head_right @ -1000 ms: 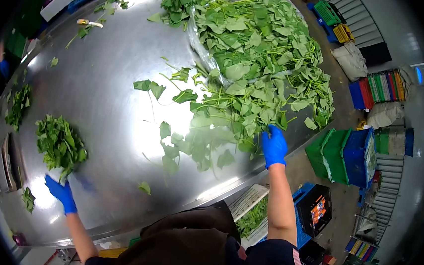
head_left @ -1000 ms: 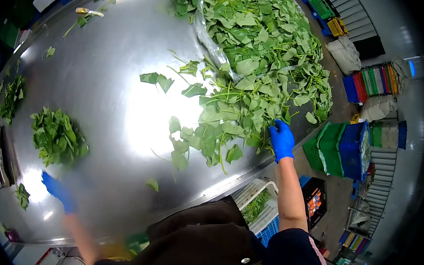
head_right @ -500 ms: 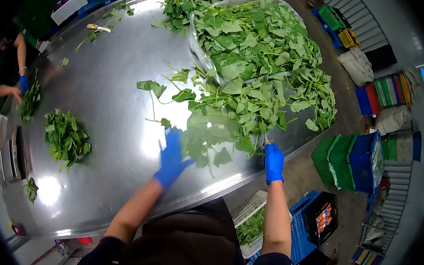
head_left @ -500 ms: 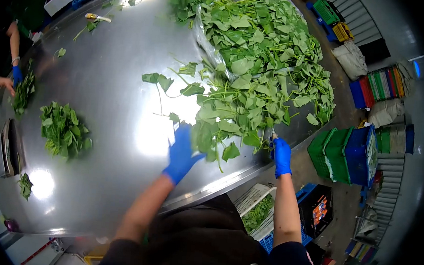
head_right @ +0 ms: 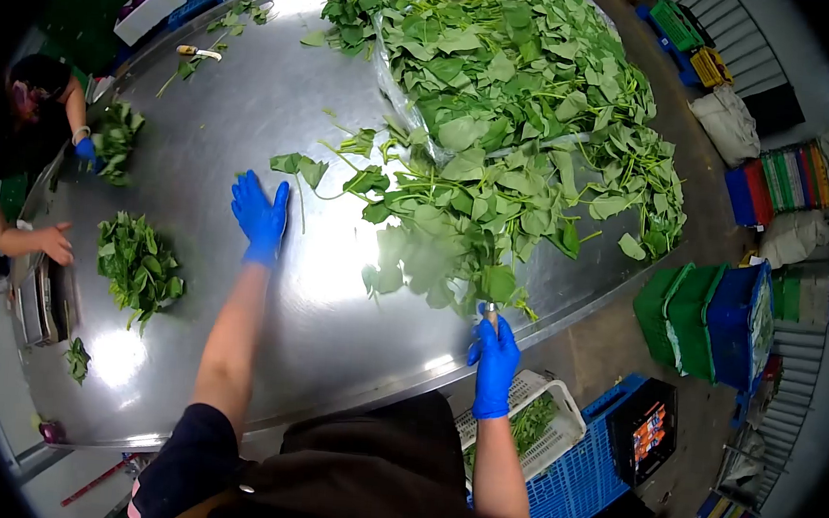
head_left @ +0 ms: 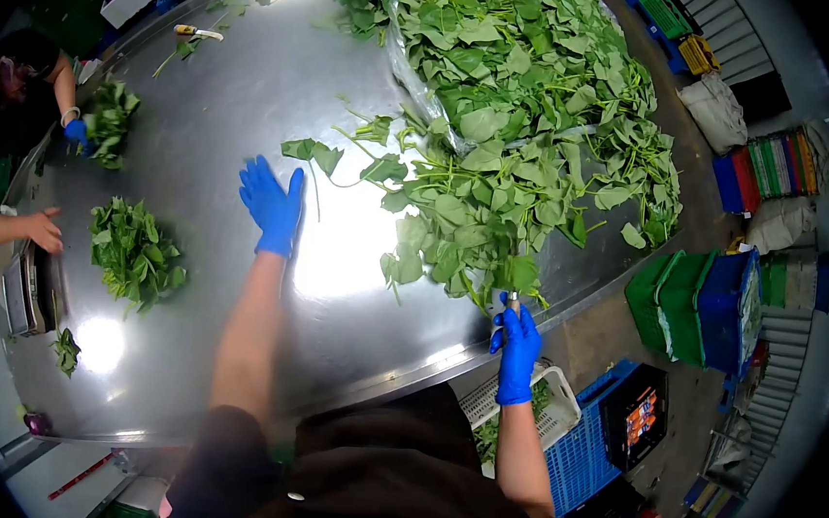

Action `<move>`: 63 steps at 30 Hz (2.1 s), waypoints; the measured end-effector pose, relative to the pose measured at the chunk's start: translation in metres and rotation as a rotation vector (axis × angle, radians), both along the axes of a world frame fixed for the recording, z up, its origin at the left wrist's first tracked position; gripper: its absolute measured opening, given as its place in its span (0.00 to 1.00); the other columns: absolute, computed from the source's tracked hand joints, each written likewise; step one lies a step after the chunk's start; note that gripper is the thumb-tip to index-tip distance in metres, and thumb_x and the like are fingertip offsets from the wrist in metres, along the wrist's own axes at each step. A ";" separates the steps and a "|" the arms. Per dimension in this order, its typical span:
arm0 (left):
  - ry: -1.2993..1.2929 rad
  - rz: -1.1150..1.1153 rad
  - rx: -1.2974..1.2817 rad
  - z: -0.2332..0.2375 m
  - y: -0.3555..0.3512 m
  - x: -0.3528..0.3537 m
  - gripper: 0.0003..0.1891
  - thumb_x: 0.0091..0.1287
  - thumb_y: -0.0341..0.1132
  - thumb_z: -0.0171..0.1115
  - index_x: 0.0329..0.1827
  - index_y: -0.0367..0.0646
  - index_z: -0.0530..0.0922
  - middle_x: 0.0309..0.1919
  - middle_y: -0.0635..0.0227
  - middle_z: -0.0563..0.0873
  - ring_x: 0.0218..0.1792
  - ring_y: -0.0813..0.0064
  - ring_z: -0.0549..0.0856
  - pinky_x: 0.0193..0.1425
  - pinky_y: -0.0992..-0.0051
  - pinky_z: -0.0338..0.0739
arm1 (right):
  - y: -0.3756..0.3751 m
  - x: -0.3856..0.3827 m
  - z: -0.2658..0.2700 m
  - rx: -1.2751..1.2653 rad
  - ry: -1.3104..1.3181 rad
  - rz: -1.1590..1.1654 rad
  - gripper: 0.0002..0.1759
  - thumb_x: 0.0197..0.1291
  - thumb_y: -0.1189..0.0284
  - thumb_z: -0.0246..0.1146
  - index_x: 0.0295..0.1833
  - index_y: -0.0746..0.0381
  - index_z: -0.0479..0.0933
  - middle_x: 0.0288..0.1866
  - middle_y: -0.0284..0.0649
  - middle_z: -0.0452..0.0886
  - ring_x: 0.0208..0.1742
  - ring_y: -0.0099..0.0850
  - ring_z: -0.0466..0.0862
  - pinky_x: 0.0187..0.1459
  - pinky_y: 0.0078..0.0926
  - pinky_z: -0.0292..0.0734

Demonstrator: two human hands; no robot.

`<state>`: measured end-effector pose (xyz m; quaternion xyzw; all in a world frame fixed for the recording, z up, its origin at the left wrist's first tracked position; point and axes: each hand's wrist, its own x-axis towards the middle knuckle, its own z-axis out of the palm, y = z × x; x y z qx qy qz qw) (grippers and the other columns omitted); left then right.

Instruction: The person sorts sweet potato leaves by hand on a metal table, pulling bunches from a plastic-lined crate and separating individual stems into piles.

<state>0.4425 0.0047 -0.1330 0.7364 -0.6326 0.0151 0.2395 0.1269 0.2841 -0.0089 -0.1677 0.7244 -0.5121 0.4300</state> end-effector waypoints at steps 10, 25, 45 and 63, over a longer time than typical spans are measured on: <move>0.330 -0.826 0.135 0.022 0.017 -0.198 0.38 0.62 0.61 0.54 0.66 0.40 0.67 0.65 0.47 0.67 0.67 0.50 0.64 0.69 0.59 0.57 | 0.007 0.008 0.004 -0.079 -0.098 -0.074 0.22 0.69 0.63 0.51 0.61 0.66 0.70 0.32 0.32 0.75 0.23 0.17 0.69 0.22 0.14 0.64; 0.425 -0.712 0.189 0.064 0.209 -0.075 0.51 0.50 0.49 0.72 0.71 0.33 0.53 0.69 0.41 0.57 0.71 0.44 0.55 0.72 0.52 0.50 | -0.020 0.074 -0.045 -0.199 0.451 0.679 0.28 0.63 0.68 0.60 0.68 0.56 0.65 0.51 0.41 0.81 0.45 0.28 0.81 0.45 0.25 0.76; 0.169 -0.643 0.481 0.073 0.179 -0.394 0.47 0.51 0.47 0.67 0.74 0.48 0.54 0.71 0.49 0.54 0.73 0.43 0.44 0.71 0.44 0.34 | -0.141 -0.429 -0.128 -0.218 0.646 0.108 0.17 0.63 0.67 0.61 0.54 0.65 0.76 0.33 0.33 0.81 0.30 0.22 0.75 0.35 0.22 0.72; 0.314 -0.409 0.197 0.106 0.127 -0.419 0.41 0.52 0.36 0.67 0.70 0.38 0.59 0.67 0.49 0.63 0.70 0.46 0.56 0.72 0.52 0.46 | -0.224 -0.597 -0.072 -0.172 -0.101 -0.270 0.17 0.65 0.57 0.54 0.50 0.56 0.75 0.26 0.31 0.76 0.17 0.18 0.65 0.18 0.19 0.59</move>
